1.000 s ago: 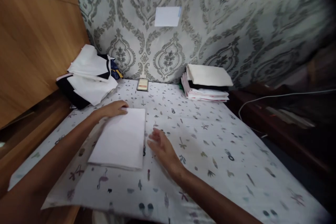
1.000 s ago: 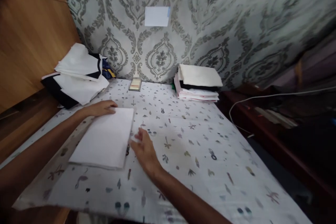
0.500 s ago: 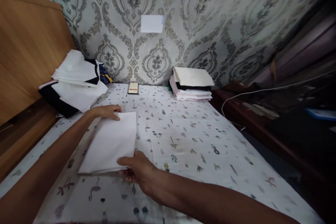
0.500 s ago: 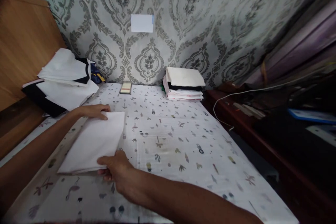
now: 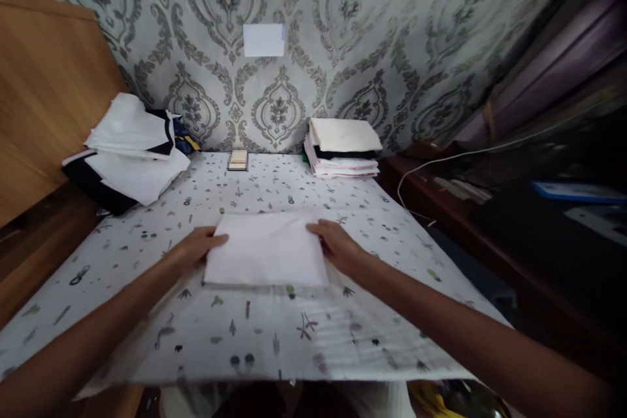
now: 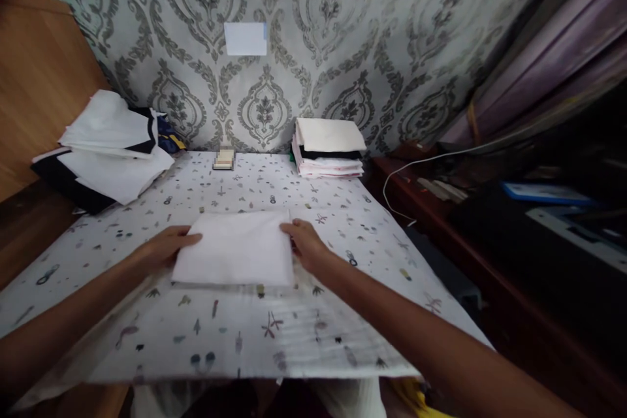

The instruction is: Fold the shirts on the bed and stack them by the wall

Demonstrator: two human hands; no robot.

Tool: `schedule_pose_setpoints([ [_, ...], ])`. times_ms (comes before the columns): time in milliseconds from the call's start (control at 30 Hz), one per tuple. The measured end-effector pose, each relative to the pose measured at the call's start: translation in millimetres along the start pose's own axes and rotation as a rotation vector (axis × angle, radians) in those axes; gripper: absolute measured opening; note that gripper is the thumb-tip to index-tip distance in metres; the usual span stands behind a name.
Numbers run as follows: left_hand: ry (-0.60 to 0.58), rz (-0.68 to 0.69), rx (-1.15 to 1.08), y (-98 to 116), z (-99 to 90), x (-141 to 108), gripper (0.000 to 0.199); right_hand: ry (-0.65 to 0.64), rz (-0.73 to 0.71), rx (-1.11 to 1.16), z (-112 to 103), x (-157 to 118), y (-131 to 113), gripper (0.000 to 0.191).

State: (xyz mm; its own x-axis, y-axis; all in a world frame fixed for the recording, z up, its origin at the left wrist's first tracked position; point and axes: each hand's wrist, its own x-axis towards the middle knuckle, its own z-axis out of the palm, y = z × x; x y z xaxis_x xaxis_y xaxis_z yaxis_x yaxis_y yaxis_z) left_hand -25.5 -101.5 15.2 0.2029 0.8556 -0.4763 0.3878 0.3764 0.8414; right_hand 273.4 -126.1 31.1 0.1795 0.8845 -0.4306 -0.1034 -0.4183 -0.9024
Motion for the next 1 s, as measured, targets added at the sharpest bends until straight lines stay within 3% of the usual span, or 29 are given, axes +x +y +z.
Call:
schedule_pose_setpoints([
  [100,-0.007,0.057,0.016,-7,24.9,-10,0.059,0.055,-0.072,-0.328,-25,17,-5,0.012],
  [167,0.010,0.079,0.216,-2,26.5,-15,0.056,0.067,-0.093,-0.458,-35,21,-4,0.010],
  [200,0.071,0.102,0.373,3,25.8,-17,0.053,0.089,-0.140,-0.526,-36,20,-3,0.015],
  [267,0.295,0.214,0.704,15,28.8,-20,0.049,0.149,-0.348,-0.728,-33,17,2,0.030],
  [333,0.491,0.416,0.916,25,43.7,-21,0.049,0.148,-0.624,-0.971,-21,13,8,0.040],
  [400,0.501,0.578,1.008,29,68.9,-15,0.052,0.051,-0.776,-1.129,-2,12,16,0.045],
  [467,0.402,0.612,1.078,24,94.2,-4,0.055,-0.067,-0.774,-1.223,15,13,24,0.048],
  [567,0.348,0.540,1.158,5,111.7,13,0.061,-0.090,-0.736,-1.300,27,18,35,0.051],
  [733,0.457,0.527,1.134,-22,93.1,20,0.068,-0.049,-0.723,-1.300,21,21,39,0.056],
  [833,0.467,0.503,1.122,-26,84.7,19,0.069,-0.048,-0.724,-1.293,19,22,39,0.057],
  [1000,0.470,0.476,1.124,-25,86.9,19,0.071,-0.037,-0.727,-1.286,19,25,42,0.058],
])
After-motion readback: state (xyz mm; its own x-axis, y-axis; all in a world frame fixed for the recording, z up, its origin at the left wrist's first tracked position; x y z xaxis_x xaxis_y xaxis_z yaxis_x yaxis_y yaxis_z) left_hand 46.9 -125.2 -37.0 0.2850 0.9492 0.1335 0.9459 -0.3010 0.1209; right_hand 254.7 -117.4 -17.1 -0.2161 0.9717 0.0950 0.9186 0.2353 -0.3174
